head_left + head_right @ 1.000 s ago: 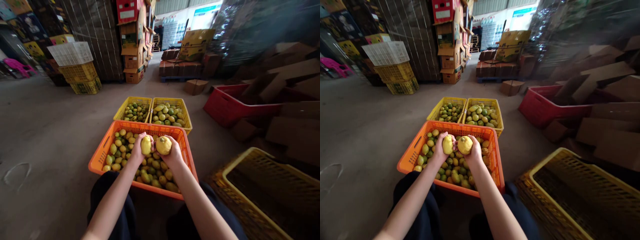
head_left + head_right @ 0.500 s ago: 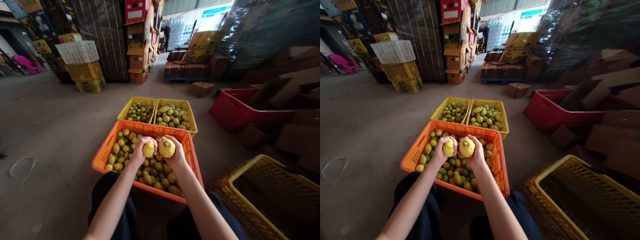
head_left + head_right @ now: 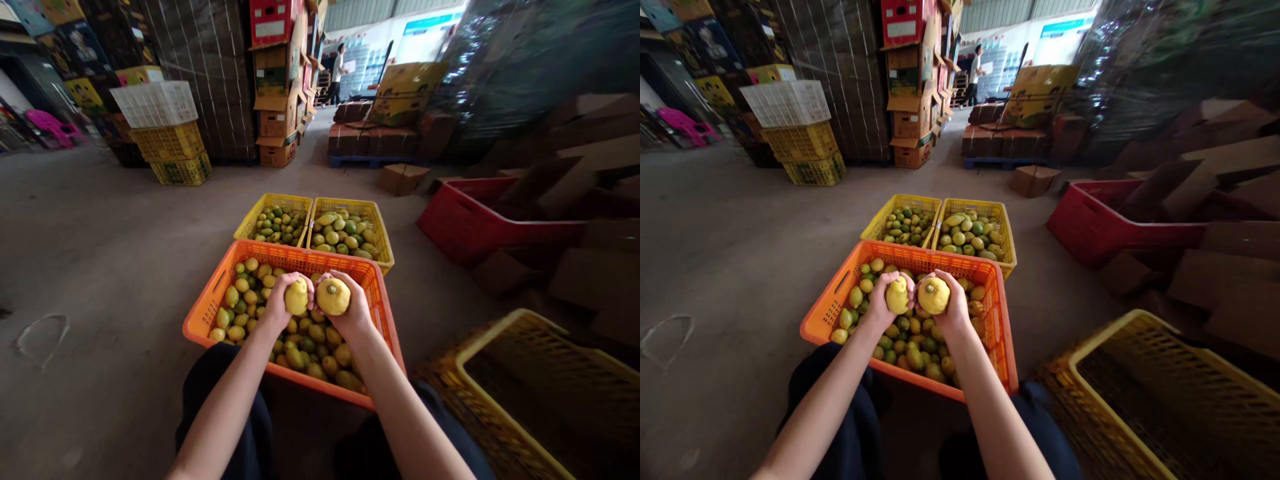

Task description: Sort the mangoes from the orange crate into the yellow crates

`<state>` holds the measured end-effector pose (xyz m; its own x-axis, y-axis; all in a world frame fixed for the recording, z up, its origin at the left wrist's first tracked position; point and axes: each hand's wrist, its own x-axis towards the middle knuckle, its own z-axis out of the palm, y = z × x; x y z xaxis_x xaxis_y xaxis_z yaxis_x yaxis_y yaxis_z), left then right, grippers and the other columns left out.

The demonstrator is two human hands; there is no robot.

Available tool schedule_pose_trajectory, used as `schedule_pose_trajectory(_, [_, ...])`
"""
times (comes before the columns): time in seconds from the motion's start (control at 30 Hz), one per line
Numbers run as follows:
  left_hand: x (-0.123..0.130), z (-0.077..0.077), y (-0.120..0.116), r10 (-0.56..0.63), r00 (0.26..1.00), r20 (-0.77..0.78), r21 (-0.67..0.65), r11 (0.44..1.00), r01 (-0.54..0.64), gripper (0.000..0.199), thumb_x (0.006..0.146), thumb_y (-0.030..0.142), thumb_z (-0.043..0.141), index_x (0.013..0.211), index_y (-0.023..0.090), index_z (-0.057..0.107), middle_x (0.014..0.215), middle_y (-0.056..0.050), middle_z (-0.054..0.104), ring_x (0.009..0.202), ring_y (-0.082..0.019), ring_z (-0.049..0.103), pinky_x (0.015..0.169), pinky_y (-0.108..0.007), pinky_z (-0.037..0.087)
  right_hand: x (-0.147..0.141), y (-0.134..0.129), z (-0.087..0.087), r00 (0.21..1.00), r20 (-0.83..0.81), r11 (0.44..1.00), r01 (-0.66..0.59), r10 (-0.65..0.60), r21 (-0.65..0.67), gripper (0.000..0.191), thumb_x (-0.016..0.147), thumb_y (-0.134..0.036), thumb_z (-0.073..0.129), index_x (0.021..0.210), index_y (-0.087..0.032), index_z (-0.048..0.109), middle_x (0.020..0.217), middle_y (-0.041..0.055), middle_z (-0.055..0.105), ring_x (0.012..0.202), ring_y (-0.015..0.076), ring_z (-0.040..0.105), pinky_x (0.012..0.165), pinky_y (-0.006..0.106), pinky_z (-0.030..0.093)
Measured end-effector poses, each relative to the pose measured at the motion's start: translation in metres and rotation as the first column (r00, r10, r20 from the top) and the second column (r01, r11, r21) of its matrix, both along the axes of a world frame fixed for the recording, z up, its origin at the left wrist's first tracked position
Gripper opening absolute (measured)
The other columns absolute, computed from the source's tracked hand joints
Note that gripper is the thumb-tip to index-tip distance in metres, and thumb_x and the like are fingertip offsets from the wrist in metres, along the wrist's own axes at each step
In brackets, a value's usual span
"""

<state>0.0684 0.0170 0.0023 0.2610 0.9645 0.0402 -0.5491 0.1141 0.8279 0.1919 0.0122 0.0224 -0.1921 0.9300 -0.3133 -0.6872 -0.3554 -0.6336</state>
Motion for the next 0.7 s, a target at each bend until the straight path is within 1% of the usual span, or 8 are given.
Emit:
schedule_pose_trajectory(0.2, [0.0005, -0.0003, 0.0007, -0.011, 1.0, 0.026, 0.006, 1.0, 0.011, 0.031, 0.071, 0.041, 0.05, 0.054, 0.016, 0.055, 0.049, -0.003, 0.05, 0.058, -0.017, 0.057, 0.053, -0.026, 0.046, 0.0016, 0.0022, -0.0035, 1.0, -0.004, 1.0, -0.022, 0.022, -0.006, 0.017, 0.069, -0.029, 0.053, 0.058, -0.016, 0.058, 0.052, 0.0018, 0.06, 0.037, 0.013, 0.051, 0.03, 0.023, 0.035])
schedule_pose_trajectory(0.5, [-0.0006, -0.0017, 0.0009, 0.009, 0.999, 0.049, -0.034, 0.999, -0.007, 0.027, 0.069, 0.04, 0.053, 0.054, 0.017, 0.054, 0.053, -0.004, 0.054, 0.06, -0.017, 0.058, 0.054, -0.026, 0.047, 0.0007, 0.0025, -0.0047, 1.0, -0.011, 1.0, -0.014, 0.014, -0.021, 0.017, 0.07, -0.03, 0.054, 0.06, -0.016, 0.058, 0.053, 0.002, 0.061, 0.037, 0.0133, 0.051, 0.029, 0.023, 0.035])
schedule_pose_trajectory(0.6, [0.0011, -0.0004, 0.0012, 0.023, 0.996, 0.086, -0.088, 0.996, -0.015, 0.028, 0.07, 0.04, 0.055, 0.056, 0.016, 0.054, 0.054, -0.004, 0.054, 0.057, -0.016, 0.057, 0.053, -0.025, 0.047, 0.0008, 0.0025, -0.0036, 1.0, -0.002, 0.999, -0.02, 0.02, -0.038, 0.022, 0.074, -0.029, 0.049, 0.06, -0.016, 0.059, 0.052, 0.0032, 0.061, 0.036, 0.0139, 0.052, 0.029, 0.023, 0.037])
schedule_pose_trajectory(0.7, [0.0033, 0.0026, 0.0032, 0.091, 0.979, 0.184, -0.216, 0.975, -0.051, 0.028, 0.077, 0.038, 0.054, 0.064, 0.014, 0.059, 0.057, -0.002, 0.056, 0.051, -0.012, 0.055, 0.05, -0.023, 0.046, 0.0018, 0.004, -0.0025, 1.0, -0.007, 0.998, -0.017, 0.017, -0.054, 0.028, 0.08, -0.03, 0.043, 0.063, -0.015, 0.06, 0.053, 0.0054, 0.062, 0.04, 0.0156, 0.056, 0.032, 0.024, 0.041])
